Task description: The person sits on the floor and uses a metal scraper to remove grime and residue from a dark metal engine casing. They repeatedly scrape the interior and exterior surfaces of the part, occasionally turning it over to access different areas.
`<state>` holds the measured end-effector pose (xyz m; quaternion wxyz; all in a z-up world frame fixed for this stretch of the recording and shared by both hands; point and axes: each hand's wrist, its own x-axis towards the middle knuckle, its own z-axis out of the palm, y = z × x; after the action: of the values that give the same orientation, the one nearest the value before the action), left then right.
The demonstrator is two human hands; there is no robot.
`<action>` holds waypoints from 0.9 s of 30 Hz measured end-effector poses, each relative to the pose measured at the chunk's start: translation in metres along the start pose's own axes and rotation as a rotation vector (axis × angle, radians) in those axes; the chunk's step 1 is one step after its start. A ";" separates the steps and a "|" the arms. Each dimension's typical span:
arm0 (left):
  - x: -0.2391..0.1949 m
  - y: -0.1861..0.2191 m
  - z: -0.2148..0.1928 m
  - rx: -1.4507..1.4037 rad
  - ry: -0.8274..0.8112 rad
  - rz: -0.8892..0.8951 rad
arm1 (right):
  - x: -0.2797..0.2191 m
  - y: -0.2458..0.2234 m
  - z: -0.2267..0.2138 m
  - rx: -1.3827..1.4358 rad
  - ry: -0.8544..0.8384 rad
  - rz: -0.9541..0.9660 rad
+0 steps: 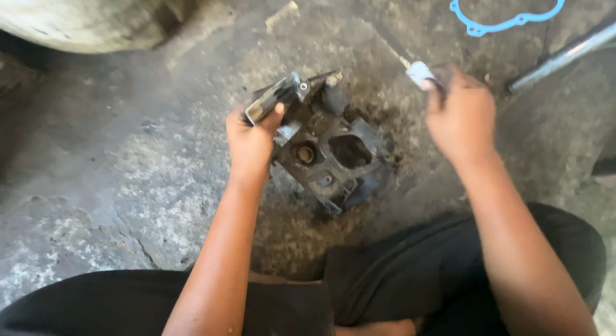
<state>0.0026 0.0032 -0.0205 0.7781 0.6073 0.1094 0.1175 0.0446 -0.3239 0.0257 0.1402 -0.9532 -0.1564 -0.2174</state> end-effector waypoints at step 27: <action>0.013 0.021 -0.024 -0.246 -0.034 -0.144 | -0.016 -0.027 -0.003 1.303 -0.619 0.659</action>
<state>0.0061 0.0346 -0.0064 0.8548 0.4998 0.1244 0.0636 0.0199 -0.3042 0.0263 0.6772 -0.6935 0.0060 0.2457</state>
